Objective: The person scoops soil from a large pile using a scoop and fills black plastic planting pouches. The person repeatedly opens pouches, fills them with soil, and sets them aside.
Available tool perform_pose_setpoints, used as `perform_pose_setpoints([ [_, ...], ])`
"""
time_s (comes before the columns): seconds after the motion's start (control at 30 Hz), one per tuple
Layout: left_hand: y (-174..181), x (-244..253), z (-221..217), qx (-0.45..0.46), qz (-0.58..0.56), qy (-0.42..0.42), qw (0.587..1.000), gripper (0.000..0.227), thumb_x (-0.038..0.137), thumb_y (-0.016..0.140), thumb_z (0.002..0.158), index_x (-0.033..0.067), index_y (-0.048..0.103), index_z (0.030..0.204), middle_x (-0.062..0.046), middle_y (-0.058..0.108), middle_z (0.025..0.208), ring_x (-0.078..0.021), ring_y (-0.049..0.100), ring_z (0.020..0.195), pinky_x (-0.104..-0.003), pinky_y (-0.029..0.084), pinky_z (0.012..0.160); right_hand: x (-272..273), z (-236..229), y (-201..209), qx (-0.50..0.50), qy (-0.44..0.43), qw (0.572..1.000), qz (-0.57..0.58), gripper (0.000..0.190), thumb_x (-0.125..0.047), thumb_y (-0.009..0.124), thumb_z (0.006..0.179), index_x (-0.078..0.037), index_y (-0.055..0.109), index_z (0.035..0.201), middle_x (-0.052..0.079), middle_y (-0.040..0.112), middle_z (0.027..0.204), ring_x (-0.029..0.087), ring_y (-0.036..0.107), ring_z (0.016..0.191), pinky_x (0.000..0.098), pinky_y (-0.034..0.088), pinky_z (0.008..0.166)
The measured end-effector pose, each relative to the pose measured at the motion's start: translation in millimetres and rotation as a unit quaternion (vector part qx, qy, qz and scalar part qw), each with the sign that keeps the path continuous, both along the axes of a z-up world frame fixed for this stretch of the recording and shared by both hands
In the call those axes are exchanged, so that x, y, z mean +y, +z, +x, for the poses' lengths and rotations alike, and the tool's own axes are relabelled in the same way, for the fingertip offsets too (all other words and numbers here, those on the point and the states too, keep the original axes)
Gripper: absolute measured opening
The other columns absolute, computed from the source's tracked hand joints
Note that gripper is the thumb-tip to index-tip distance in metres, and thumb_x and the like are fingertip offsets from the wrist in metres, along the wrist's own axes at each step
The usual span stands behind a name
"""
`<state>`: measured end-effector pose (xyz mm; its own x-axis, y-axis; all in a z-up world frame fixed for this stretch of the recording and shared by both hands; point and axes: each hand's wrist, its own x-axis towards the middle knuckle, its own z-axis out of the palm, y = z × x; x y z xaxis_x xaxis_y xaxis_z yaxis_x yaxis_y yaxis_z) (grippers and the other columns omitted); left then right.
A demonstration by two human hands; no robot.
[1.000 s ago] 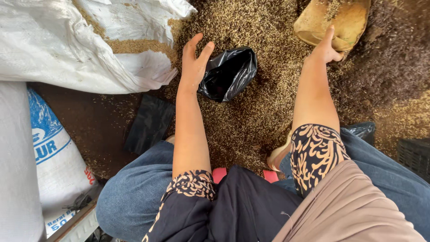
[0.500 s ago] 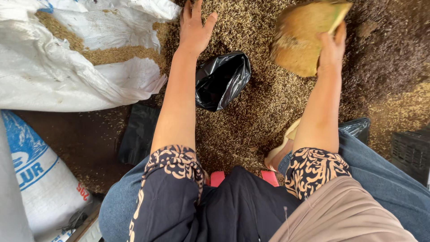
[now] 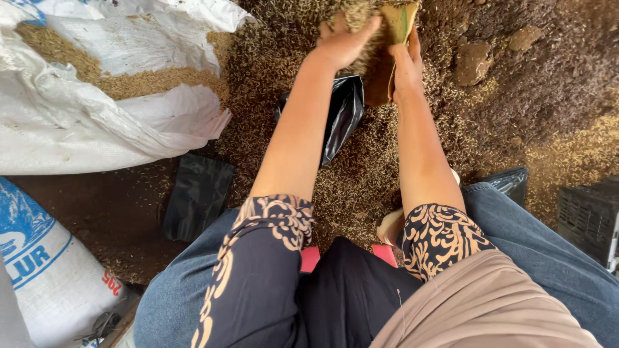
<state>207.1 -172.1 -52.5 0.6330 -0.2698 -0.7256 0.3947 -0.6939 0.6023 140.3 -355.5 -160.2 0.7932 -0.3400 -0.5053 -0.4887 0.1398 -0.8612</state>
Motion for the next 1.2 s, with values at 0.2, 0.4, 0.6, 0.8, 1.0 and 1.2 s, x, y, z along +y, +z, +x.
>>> perform_pose_setpoints([
  [0.2, 38.1, -8.8, -23.0, -0.084, 0.024, -0.041, 0.995, 0.095, 0.080, 0.031, 0.090, 0.0242, 0.011, 0.165, -0.013, 0.007, 0.171, -0.0347, 0.008, 0.158, -0.059, 0.010, 0.124, -11.8, -9.2, -3.5, 0.018, 0.015, 1.000, 0.007, 0.090, -0.019, 0.061, 0.080, -0.023, 0.025, 0.162, 0.015, 0.040, 0.163, 0.035, 0.029, 0.153, 0.0585, 0.022, 0.122],
  [0.4, 85.4, 96.2, -86.1, -0.120, 0.123, -0.086, 0.981, 0.096, 0.057, 0.073, 0.078, 0.0277, 0.032, 0.159, -0.005, 0.029, 0.167, -0.0271, 0.027, 0.154, -0.060, 0.012, 0.124, -36.2, -16.9, 41.4, 0.038, 0.004, 0.999, 0.038, 0.090, -0.027, 0.064, 0.080, -0.020, 0.024, 0.160, 0.012, 0.031, 0.166, 0.032, 0.025, 0.155, 0.0624, 0.017, 0.121],
  [0.6, 39.8, 129.4, -127.3, -0.136, 0.215, -0.022, 0.967, 0.079, 0.033, 0.080, 0.076, 0.0135, 0.047, 0.144, -0.016, 0.056, 0.139, -0.0381, 0.057, 0.126, -0.052, 0.049, 0.100, -47.8, -54.9, 155.2, 0.169, -0.079, 0.976, 0.113, 0.089, -0.034, 0.060, 0.075, -0.020, 0.027, 0.157, 0.013, 0.012, 0.164, 0.039, 0.017, 0.150, 0.0755, 0.032, 0.113],
  [0.8, 2.2, 115.3, -138.2, -0.212, 0.086, 0.175, 0.958, 0.048, 0.034, 0.070, 0.092, 0.0030, 0.062, 0.128, -0.019, 0.072, 0.112, -0.0362, 0.072, 0.104, -0.045, 0.057, 0.091, -17.6, -86.9, 235.3, 0.104, 0.049, 0.992, -0.046, 0.092, -0.048, 0.061, 0.078, -0.013, 0.034, 0.159, 0.016, 0.030, 0.164, 0.033, 0.032, 0.151, 0.0597, 0.031, 0.117],
  [1.0, 10.5, 90.8, -152.1, -0.217, 0.077, 0.205, 0.951, 0.062, 0.029, 0.067, 0.089, 0.0074, 0.047, 0.143, -0.022, 0.056, 0.122, -0.0357, 0.067, 0.100, -0.044, 0.058, 0.083, 32.7, -105.9, 251.6, 0.140, 0.103, 0.982, -0.076, 0.086, -0.046, 0.062, 0.078, -0.014, 0.040, 0.154, 0.014, 0.035, 0.162, 0.029, 0.034, 0.148, 0.0593, 0.026, 0.117],
  [1.2, 2.5, 94.9, -162.0, -0.213, 0.018, 0.241, 0.947, 0.049, 0.033, 0.050, 0.104, 0.0080, 0.048, 0.147, -0.019, 0.061, 0.121, -0.0310, 0.068, 0.094, -0.043, 0.058, 0.079, 57.4, -97.9, 224.7, 0.070, 0.179, 0.973, -0.125, 0.080, -0.034, 0.073, 0.083, -0.013, 0.043, 0.155, 0.020, 0.048, 0.152, 0.035, 0.042, 0.142, 0.0513, 0.034, 0.113],
])
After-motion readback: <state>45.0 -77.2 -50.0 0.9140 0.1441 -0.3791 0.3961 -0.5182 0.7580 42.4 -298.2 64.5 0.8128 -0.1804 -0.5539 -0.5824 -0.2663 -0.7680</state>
